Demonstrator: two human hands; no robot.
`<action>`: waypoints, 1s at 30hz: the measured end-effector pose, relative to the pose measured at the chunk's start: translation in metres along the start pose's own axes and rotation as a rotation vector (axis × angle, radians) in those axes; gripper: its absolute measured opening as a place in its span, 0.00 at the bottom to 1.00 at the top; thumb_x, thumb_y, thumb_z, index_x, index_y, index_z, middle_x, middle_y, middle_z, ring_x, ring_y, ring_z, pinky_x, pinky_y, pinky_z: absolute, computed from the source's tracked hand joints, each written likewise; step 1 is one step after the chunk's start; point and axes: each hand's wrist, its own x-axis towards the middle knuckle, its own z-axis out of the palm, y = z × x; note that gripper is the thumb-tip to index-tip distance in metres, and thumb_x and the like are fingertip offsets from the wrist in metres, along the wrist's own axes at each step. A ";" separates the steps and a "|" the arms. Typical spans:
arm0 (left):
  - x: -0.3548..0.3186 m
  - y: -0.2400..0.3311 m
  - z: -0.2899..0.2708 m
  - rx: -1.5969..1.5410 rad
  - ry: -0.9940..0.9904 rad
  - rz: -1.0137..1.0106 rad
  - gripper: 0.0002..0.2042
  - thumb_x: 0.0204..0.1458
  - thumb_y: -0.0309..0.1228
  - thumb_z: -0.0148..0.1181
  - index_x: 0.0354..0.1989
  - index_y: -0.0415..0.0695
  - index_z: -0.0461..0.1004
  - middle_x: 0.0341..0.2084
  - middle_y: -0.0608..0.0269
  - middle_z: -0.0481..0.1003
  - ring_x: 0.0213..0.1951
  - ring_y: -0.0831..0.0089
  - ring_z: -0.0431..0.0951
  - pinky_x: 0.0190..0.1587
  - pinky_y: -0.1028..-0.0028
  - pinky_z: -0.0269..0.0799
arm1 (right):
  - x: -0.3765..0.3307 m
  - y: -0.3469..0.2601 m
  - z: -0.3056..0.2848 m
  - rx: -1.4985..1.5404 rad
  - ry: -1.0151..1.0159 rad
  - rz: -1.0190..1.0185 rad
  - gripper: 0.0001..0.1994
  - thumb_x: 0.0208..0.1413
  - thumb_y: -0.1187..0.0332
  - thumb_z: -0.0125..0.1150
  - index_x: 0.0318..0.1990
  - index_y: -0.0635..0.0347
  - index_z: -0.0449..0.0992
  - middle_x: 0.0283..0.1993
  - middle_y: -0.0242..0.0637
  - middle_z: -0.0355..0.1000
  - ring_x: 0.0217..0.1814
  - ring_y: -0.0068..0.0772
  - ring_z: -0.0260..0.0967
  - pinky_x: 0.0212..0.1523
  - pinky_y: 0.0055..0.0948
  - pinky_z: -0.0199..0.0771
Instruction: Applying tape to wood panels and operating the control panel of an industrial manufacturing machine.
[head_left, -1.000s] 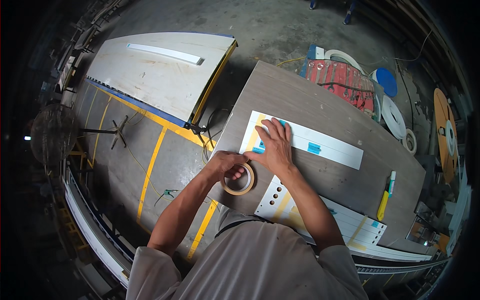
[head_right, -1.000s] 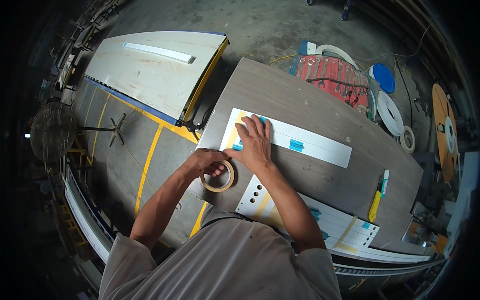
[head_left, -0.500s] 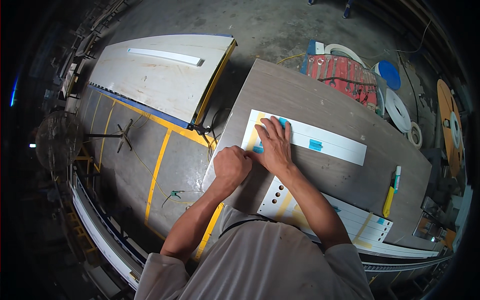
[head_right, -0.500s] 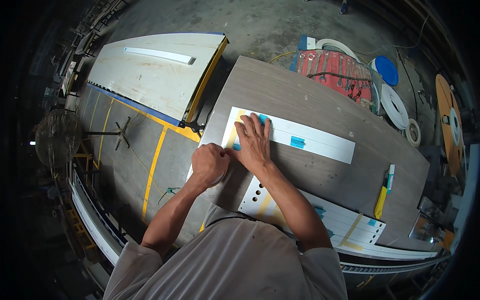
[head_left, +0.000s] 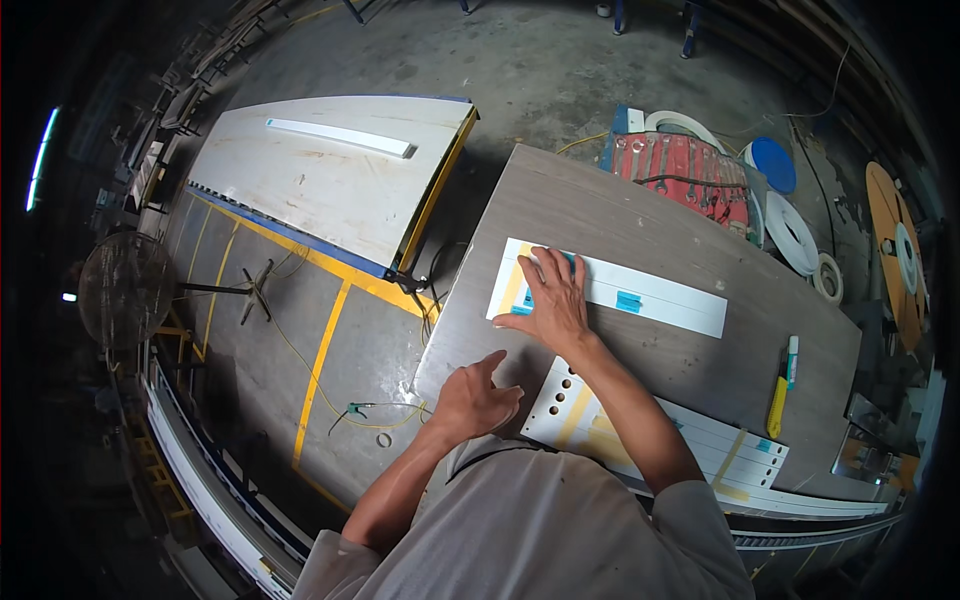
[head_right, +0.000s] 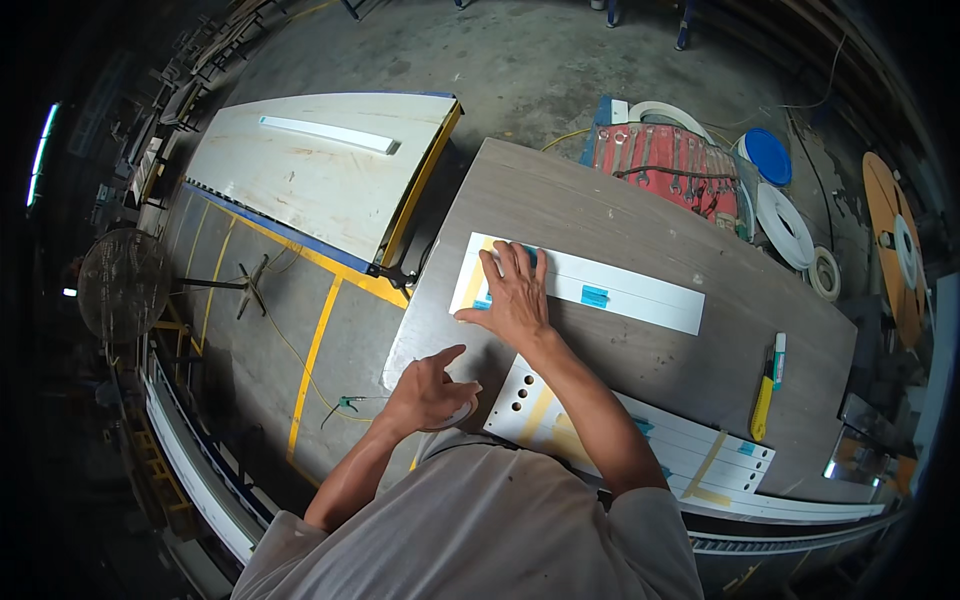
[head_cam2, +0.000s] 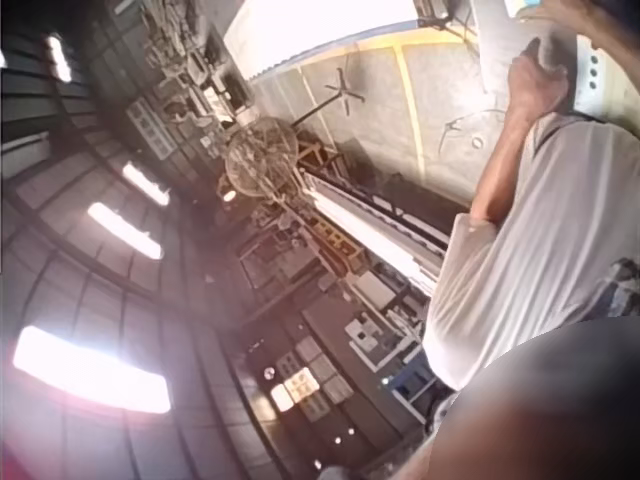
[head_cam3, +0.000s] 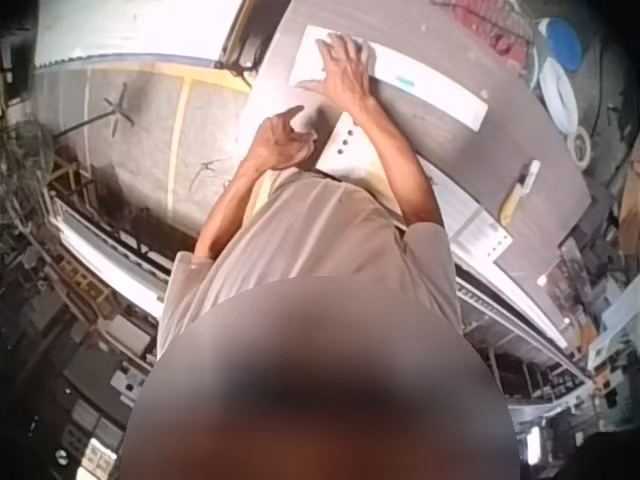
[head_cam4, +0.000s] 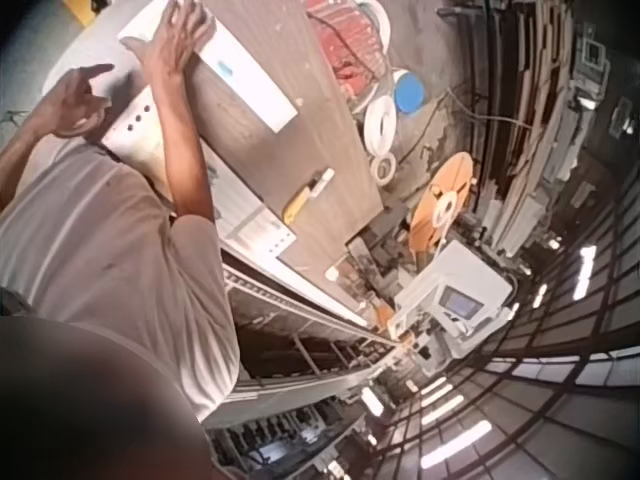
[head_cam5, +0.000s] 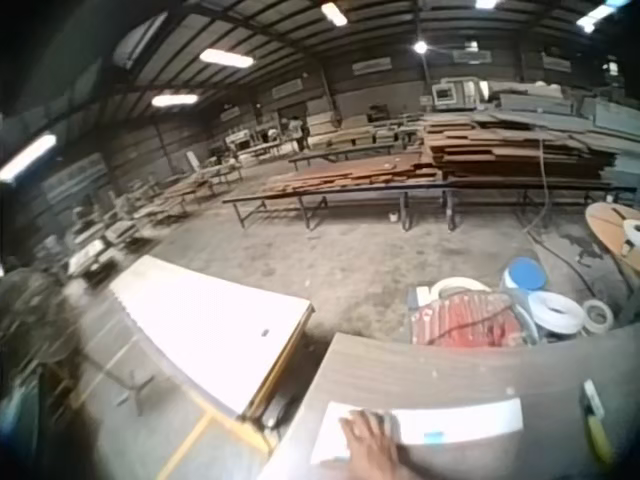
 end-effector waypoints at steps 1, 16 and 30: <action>-0.001 0.001 -0.012 -0.105 -0.116 -0.109 0.36 0.45 0.41 0.67 0.61 0.32 0.64 0.22 0.51 0.78 0.24 0.71 0.77 0.32 0.71 0.72 | 0.005 0.001 -0.002 -0.006 -0.003 -0.002 0.49 0.27 0.40 0.75 0.57 0.64 0.68 0.63 0.45 0.59 0.69 0.48 0.50 0.68 0.58 0.38; 0.000 -0.015 -0.029 -0.818 -0.198 -0.178 0.39 0.52 0.42 0.67 0.65 0.31 0.54 0.20 0.63 0.77 0.16 0.84 0.65 0.19 0.81 0.59 | 0.067 0.046 0.007 0.358 -0.060 0.336 0.14 0.47 0.59 0.67 0.37 0.57 0.82 0.39 0.40 0.78 0.45 0.46 0.71 0.49 0.37 0.70; 0.005 -0.007 -0.022 -1.038 -0.077 -0.072 0.29 0.56 0.24 0.57 0.66 0.38 0.54 0.35 0.59 0.78 0.27 0.78 0.72 0.34 0.77 0.69 | -0.021 0.003 -0.033 0.300 0.135 0.079 0.22 0.44 0.59 0.73 0.48 0.56 0.78 0.53 0.43 0.70 0.57 0.46 0.66 0.57 0.43 0.65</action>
